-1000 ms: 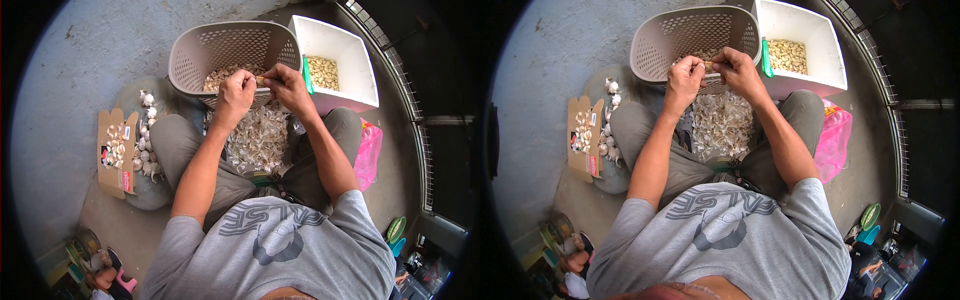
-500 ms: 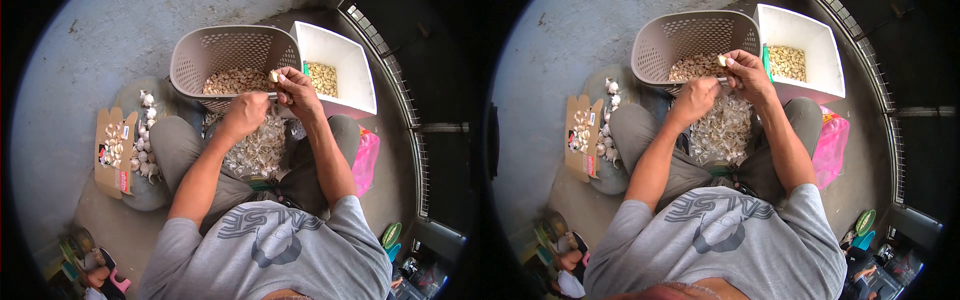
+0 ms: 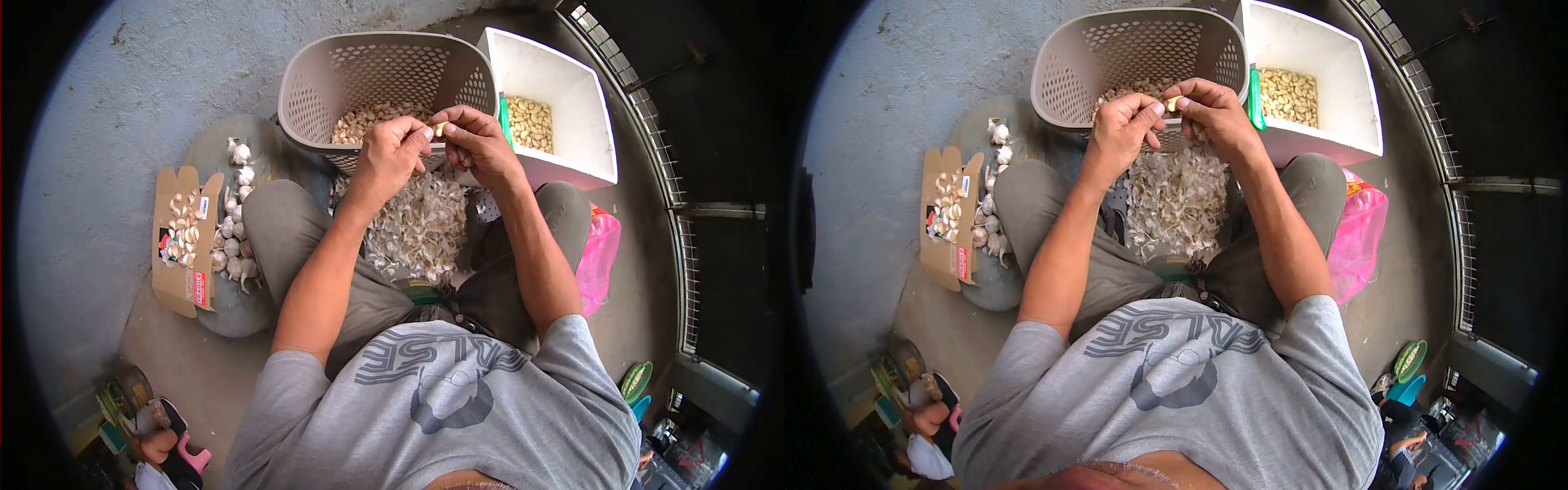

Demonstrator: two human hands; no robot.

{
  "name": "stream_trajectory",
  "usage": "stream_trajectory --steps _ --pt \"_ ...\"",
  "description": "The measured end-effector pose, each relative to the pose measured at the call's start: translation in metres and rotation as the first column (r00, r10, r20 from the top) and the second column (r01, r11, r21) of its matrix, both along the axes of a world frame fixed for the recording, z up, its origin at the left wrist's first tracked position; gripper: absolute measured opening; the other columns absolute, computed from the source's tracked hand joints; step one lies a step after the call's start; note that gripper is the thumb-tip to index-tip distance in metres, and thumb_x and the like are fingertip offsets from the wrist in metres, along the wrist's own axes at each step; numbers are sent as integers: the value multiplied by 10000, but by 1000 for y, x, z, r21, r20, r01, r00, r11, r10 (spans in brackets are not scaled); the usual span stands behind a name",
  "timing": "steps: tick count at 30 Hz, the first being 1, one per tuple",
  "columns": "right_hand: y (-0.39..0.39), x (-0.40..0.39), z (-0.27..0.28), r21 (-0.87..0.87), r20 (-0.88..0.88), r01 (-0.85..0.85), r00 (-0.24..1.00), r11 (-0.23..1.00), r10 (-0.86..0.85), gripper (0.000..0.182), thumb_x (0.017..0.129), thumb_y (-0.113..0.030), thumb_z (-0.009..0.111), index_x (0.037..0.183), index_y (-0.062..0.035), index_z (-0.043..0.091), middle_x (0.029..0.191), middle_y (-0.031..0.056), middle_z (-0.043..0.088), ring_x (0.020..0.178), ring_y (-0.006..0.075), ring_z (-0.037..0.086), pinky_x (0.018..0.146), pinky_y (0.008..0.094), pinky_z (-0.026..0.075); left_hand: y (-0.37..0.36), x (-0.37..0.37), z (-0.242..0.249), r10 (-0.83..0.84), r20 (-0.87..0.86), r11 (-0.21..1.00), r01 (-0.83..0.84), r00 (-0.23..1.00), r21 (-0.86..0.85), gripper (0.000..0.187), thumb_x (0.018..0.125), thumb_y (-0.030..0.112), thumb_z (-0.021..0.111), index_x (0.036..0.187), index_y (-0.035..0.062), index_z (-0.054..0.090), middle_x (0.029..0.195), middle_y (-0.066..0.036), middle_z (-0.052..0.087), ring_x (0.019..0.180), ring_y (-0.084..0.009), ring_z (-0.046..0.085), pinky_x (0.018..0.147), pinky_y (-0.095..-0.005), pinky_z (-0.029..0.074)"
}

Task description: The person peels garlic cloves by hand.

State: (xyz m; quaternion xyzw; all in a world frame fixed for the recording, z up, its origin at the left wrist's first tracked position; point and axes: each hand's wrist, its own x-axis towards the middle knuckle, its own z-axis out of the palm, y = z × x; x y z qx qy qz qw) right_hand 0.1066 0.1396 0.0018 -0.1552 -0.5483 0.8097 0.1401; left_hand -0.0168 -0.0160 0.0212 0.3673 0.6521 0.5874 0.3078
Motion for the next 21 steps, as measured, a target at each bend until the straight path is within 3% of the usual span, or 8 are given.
stream_trajectory --steps 8,11,16,19,21 --pt "-13 -2 7 386 47 79 993 919 -105 109 1001 -1 606 1059 -6 699 832 17 688 590 36 564 480 196 406 -1 2 -6 8 -6 1000 -8 1000 5 203 993 118 582 902 -39 674 725 -59 663 565 -107 633 525 -262 515" --pt "-12 -1 1 323 38 72 995 944 -89 97 999 -5 617 1043 -5 704 814 20 689 595 43 573 475 204 408 -2 3 -5 -8 -7 1000 8 1000 -22 196 993 115 569 924 -31 680 743 -46 664 564 -86 609 517 -239 497" --pt "-11 -2 -4 33 16 62 998 998 -63 95 1016 -45 622 1062 -3 693 842 23 690 586 43 586 456 197 396 3 -2 -22 19 -102 1000 -21 995 -19 191 994 125 593 921 -27 683 725 -34 647 538 -68 569 498 -234 479" --pt "-9 -2 -7 -68 11 64 998 996 -63 111 1023 -63 622 1104 -6 672 847 26 691 581 45 591 440 199 394 2 2 -6 70 9 998 -70 997 -9 188 1000 143 621 938 -18 696 733 -33 650 547 -64 571 497 -228 472" --pt "-9 -2 -8 -113 5 55 999 992 -54 126 1027 -68 618 1127 -6 662 844 25 688 577 46 590 437 200 391 3 3 -3 80 -17 997 -80 997 -3 193 1004 155 633 947 -15 702 743 -35 655 554 -66 576 505 -222 473"
